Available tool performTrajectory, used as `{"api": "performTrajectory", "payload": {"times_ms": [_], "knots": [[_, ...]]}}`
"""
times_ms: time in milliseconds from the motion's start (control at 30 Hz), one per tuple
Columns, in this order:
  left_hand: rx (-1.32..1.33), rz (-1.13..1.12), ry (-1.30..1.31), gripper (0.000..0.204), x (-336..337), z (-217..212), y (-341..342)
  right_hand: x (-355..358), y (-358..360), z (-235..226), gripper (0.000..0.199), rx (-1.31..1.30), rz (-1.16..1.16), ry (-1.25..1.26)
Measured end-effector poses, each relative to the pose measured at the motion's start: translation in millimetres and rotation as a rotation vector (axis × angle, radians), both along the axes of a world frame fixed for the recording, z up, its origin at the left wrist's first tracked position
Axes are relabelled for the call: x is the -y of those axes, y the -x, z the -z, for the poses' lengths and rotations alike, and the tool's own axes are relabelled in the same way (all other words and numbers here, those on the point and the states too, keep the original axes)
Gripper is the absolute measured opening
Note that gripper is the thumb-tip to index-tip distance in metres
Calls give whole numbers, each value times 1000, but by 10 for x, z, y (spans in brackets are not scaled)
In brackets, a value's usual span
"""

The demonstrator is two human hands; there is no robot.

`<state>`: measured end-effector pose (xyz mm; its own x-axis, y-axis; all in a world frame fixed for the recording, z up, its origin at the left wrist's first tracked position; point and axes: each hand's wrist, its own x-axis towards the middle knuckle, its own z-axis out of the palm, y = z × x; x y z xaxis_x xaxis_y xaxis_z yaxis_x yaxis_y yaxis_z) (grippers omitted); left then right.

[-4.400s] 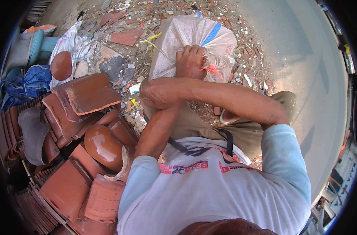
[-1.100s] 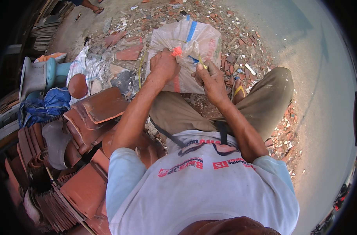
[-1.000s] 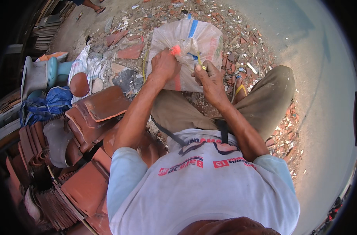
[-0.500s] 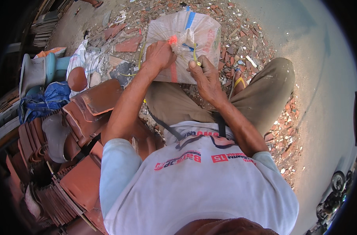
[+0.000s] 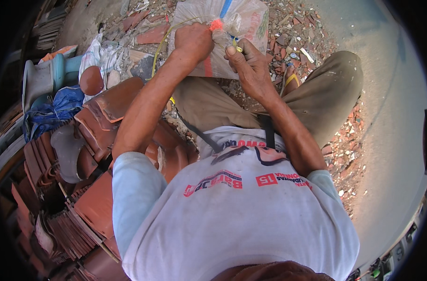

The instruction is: The person sits on the ground and uses a thin strap to tie a stack of terracotta roof tiles together. After securing the strap, the person places the bundle into a large plastic sack and ties the sack closed with a yellow string.

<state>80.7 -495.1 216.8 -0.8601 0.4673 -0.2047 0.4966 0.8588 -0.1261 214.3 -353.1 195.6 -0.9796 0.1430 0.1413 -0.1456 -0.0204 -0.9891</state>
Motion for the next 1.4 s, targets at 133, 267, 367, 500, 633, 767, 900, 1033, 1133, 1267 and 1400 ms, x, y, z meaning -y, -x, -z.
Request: {"api": "performTrajectory", "payload": {"times_ms": [133,267,367,500,633,767,900,1033,1133,1267,1400], "knots": [[-27,-34,-54,28,19,55,44,-3,85,127,43,45,3,170],[47,-85,-122,32,95,142,116,89,-38,31,41,1,-7,70],[66,-175,-197,34,112,206,147,115,-89,-19,40,-38,-45,-53],[161,-168,-202,40,161,445,-122,262,-510,93,38,47,-102,-137],[220,-206,-139,47,-50,297,361,136,23,86,36,40,-139,-222],[379,23,-43,59,133,371,682,239,-137,-30,32,7,-135,-206],[434,210,-58,53,157,332,810,319,-177,-158,31,-104,-75,-197],[407,319,-108,42,162,446,904,454,-152,-99,33,-201,-48,-313],[421,442,-93,37,142,545,969,397,-201,-141,32,-113,-34,-263],[427,460,19,34,138,637,1021,317,-470,-209,26,-40,-203,-347],[466,475,-16,42,26,550,957,699,-505,-257,17,-345,-473,-388]]}}
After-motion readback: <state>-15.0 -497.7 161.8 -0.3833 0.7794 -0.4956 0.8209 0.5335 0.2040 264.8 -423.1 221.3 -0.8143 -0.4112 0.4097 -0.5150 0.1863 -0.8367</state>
